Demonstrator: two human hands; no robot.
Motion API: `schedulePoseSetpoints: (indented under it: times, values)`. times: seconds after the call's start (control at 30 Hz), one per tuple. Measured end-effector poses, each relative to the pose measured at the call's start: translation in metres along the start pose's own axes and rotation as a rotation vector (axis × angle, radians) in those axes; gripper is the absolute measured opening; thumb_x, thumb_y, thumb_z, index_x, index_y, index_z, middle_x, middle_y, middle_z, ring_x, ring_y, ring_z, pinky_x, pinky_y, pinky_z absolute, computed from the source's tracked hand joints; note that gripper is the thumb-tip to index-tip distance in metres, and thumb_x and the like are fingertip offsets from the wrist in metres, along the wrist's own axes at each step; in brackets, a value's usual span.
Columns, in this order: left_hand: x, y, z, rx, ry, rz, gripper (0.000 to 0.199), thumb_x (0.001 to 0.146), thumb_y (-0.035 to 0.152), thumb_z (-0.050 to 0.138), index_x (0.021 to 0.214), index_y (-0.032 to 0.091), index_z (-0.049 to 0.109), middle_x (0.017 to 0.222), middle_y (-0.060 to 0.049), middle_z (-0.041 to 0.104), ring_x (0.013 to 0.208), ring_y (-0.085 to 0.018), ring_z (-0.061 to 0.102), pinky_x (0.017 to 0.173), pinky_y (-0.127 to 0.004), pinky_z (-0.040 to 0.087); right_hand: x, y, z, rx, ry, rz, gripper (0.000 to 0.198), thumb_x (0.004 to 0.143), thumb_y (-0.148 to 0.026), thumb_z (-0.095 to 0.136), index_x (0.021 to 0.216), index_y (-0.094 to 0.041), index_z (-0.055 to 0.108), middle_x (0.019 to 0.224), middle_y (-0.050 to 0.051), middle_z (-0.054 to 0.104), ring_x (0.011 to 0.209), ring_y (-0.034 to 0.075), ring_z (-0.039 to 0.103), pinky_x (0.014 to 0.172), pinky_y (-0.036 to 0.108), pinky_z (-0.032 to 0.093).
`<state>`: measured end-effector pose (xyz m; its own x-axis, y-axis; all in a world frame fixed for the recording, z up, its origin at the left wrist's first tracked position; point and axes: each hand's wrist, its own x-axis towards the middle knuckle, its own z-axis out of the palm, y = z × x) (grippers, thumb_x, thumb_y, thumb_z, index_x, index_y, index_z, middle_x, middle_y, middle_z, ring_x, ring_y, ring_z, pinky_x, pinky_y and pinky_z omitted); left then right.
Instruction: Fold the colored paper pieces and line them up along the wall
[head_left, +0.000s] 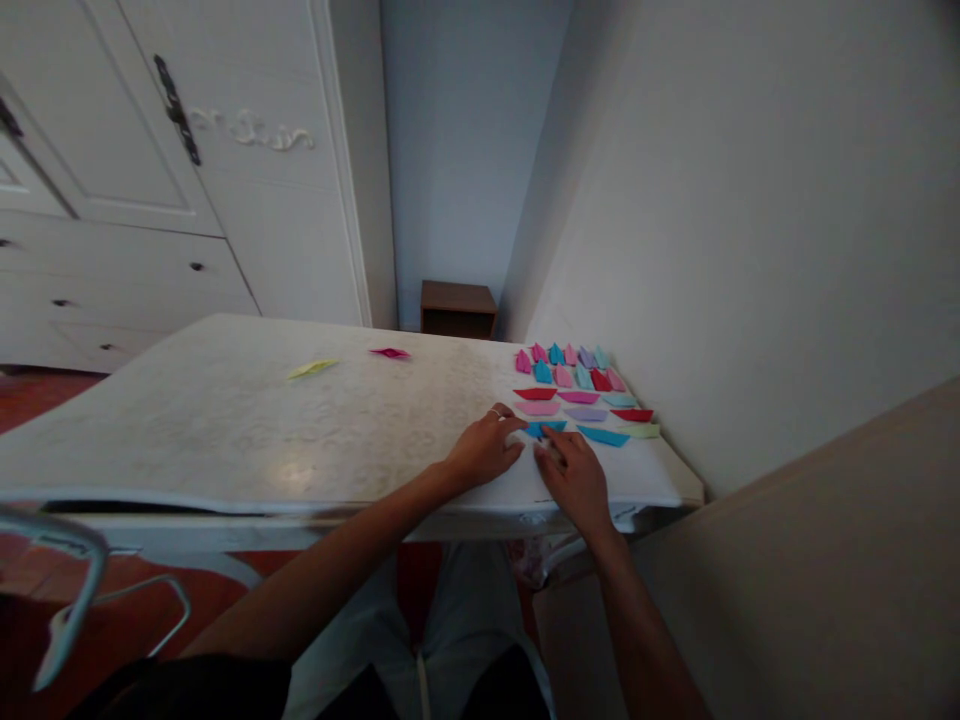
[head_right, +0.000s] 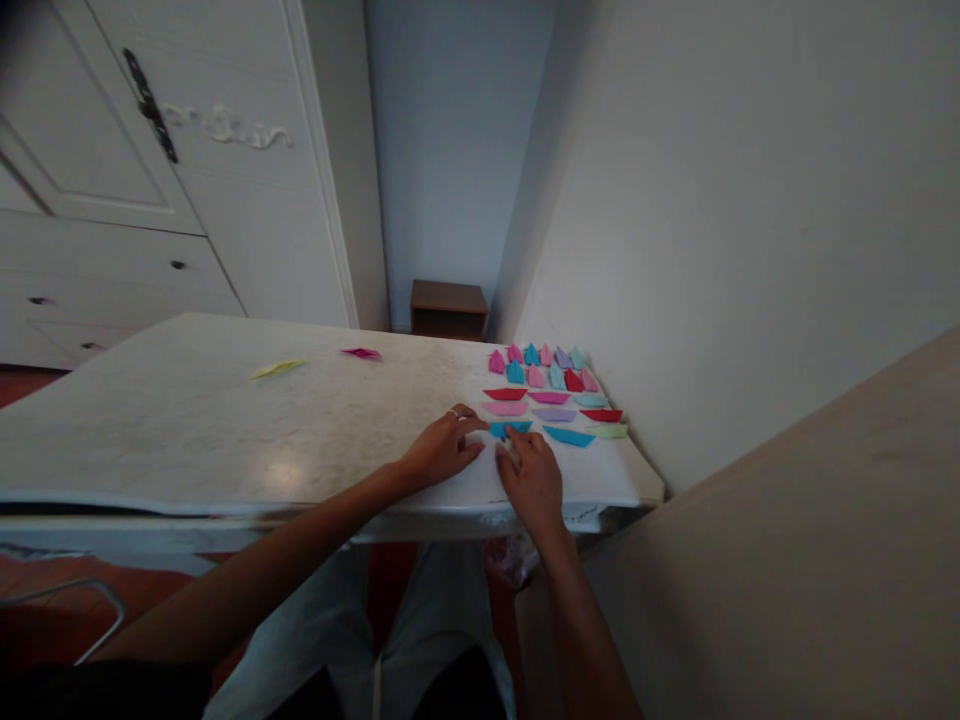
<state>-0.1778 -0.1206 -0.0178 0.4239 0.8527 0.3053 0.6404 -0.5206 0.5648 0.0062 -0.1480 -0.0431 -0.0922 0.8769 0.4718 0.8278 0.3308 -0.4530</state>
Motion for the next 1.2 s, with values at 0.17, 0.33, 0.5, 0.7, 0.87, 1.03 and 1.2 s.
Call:
schedulePoseSetpoints:
  times: [0.17, 0.33, 0.5, 0.7, 0.87, 1.03, 1.2]
  values:
    - [-0.040, -0.025, -0.032, -0.097, 0.020, -0.006, 0.025, 0.083, 0.020, 0.058, 0.106, 0.016, 0.068, 0.087, -0.005, 0.065, 0.071, -0.014, 0.059, 0.072, -0.027, 0.049, -0.001, 0.005, 0.001, 0.053, 0.046, 0.025, 0.032, 0.087, -0.038, 0.049, 0.101, -0.016, 0.066, 0.093, 0.009, 0.063, 0.081, 0.022, 0.059, 0.079, 0.036, 0.049]
    - [-0.095, -0.059, -0.075, -0.340, 0.188, -0.204, 0.021, 0.083, 0.033, 0.061, 0.093, 0.016, 0.068, 0.066, 0.001, 0.059, 0.059, -0.011, 0.052, 0.056, -0.022, 0.041, 0.006, -0.009, 0.001, 0.208, 0.050, 0.088, 0.024, 0.083, -0.040, 0.052, 0.084, -0.019, 0.064, 0.081, 0.005, 0.065, 0.069, 0.019, 0.058, 0.068, 0.033, 0.047]
    - [-0.117, -0.075, -0.100, -0.749, 0.393, -0.402, 0.027, 0.074, 0.042, 0.069, 0.080, 0.016, 0.064, 0.061, 0.003, 0.055, 0.050, -0.007, 0.044, 0.046, -0.019, 0.035, 0.042, -0.073, 0.030, 0.354, -0.080, -0.084, 0.020, 0.086, -0.034, 0.052, 0.085, -0.019, 0.064, 0.079, 0.004, 0.065, 0.070, 0.018, 0.059, 0.067, 0.030, 0.047]
    - [-0.113, -0.073, -0.101, -1.016, 0.524, -0.433, 0.032, 0.068, 0.042, 0.075, 0.078, 0.015, 0.062, 0.055, 0.006, 0.050, 0.045, -0.005, 0.040, 0.044, -0.018, 0.029, 0.125, -0.155, 0.106, 0.191, -0.215, -0.347, 0.037, 0.081, -0.018, 0.053, 0.117, -0.012, 0.059, 0.112, 0.012, 0.061, 0.084, 0.018, 0.060, 0.086, 0.030, 0.047]
    - [-0.113, -0.071, -0.101, -1.032, 0.542, -0.424, 0.031, 0.069, 0.042, 0.074, 0.078, 0.015, 0.063, 0.053, 0.006, 0.050, 0.044, -0.005, 0.039, 0.044, -0.018, 0.028, 0.177, -0.182, 0.149, -0.172, -0.404, -0.304, 0.044, 0.085, -0.014, 0.050, 0.129, -0.013, 0.053, 0.129, 0.016, 0.055, 0.109, 0.023, 0.057, 0.092, 0.031, 0.043]
    - [-0.113, -0.072, -0.102, -1.041, 0.539, -0.417, 0.030, 0.070, 0.043, 0.072, 0.077, 0.015, 0.063, 0.053, 0.006, 0.050, 0.045, -0.006, 0.040, 0.045, -0.019, 0.029, 0.191, -0.177, 0.164, -0.213, -0.459, -0.331, 0.027, 0.091, -0.016, 0.047, 0.112, -0.014, 0.065, 0.116, 0.014, 0.065, 0.104, 0.022, 0.060, 0.087, 0.031, 0.042]
    - [-0.112, -0.074, -0.101, -1.080, 0.527, -0.425, 0.031, 0.069, 0.042, 0.073, 0.078, 0.015, 0.063, 0.053, 0.006, 0.050, 0.044, -0.005, 0.041, 0.044, -0.019, 0.029, 0.184, -0.166, 0.156, -0.172, -0.442, -0.381, 0.030, 0.097, -0.019, 0.040, 0.111, -0.016, 0.067, 0.116, 0.012, 0.068, 0.106, 0.021, 0.060, 0.090, 0.030, 0.041]
